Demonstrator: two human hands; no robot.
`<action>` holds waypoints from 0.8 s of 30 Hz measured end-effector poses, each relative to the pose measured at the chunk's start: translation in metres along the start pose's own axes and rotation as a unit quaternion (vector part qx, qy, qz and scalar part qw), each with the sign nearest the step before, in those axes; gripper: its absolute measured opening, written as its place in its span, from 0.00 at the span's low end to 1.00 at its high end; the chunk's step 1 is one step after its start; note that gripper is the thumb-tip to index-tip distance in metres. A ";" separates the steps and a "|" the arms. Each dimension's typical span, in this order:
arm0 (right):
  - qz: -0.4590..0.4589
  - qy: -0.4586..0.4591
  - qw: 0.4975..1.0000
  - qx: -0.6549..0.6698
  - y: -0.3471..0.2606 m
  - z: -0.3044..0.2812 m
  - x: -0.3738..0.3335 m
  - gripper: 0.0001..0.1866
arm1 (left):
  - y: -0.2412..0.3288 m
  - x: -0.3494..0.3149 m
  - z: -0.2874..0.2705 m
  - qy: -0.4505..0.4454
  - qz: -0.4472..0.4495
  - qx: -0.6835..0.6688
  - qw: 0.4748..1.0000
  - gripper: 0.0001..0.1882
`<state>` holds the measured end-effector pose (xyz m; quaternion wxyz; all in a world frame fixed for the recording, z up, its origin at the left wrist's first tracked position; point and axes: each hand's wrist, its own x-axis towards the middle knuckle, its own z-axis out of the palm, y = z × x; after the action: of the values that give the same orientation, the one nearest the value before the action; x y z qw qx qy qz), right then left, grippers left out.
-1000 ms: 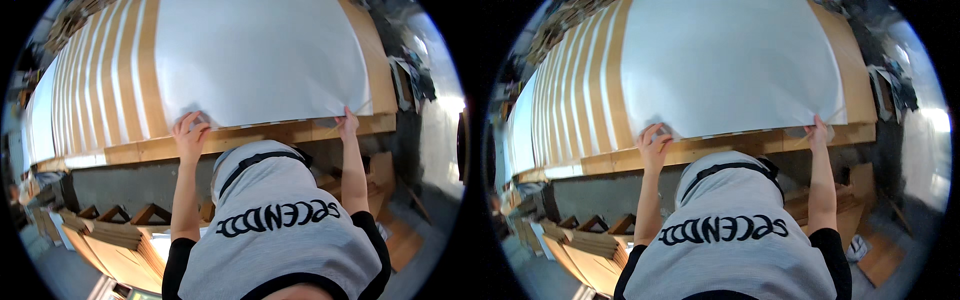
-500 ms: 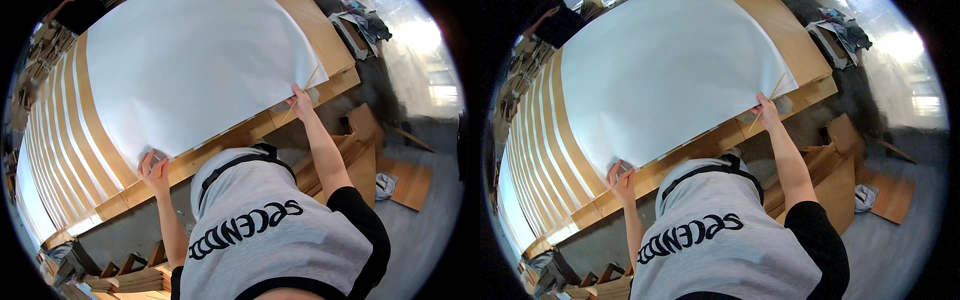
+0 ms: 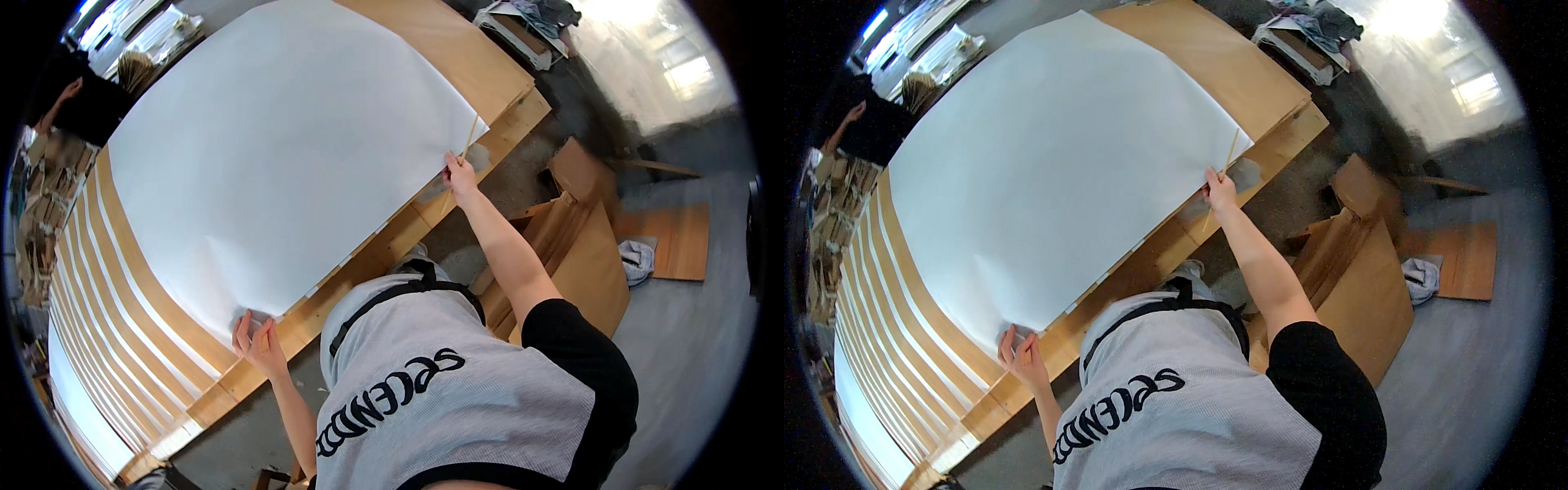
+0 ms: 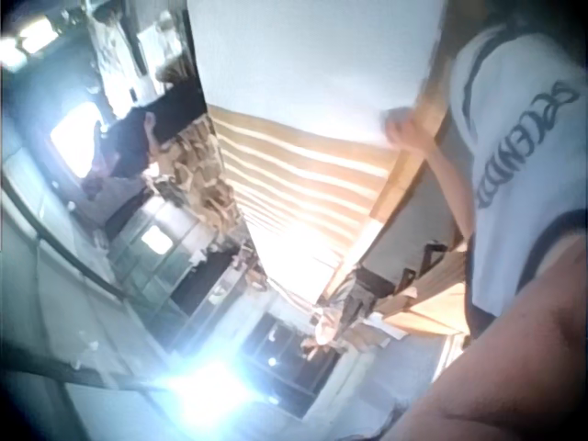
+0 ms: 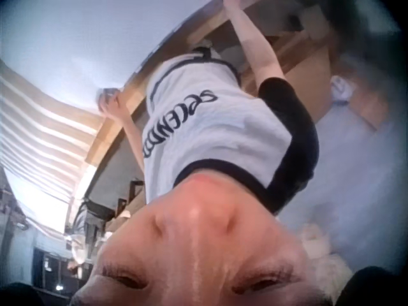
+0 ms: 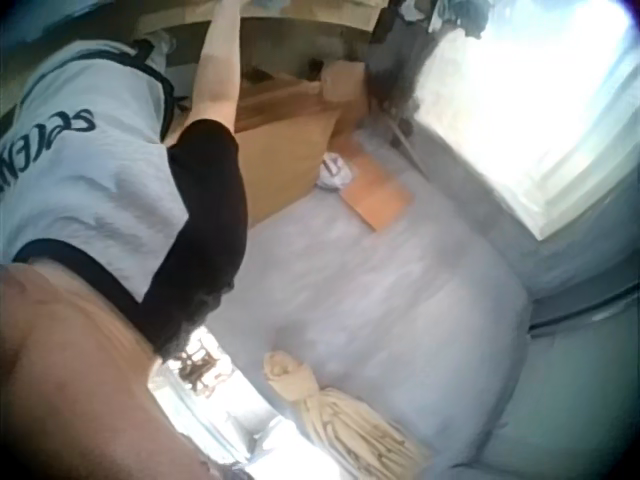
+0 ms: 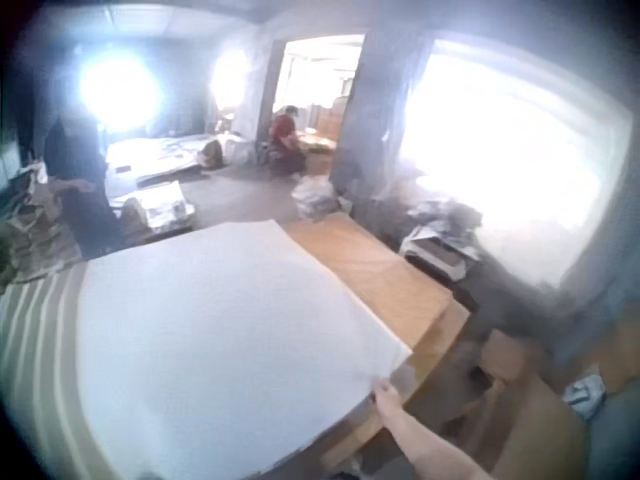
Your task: The person repeatedly picks up large sheets of paper and places them onto a long wooden structure. They smooth the sheets down with their hands and a thin stick, repeating the process for multiple sheets along the length of the structure.
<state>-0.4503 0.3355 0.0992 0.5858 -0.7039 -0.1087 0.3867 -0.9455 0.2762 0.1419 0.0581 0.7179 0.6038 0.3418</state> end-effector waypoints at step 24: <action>-0.057 0.079 0.946 -0.308 -0.014 -0.030 -0.015 0.19 | 0.009 0.000 -0.005 -0.066 0.002 -0.010 0.998 0.06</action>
<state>-0.4358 0.3080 0.1188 0.3684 -0.8707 -0.2160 0.2438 -0.9406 0.2725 0.1500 0.1037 0.7395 0.5937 0.3000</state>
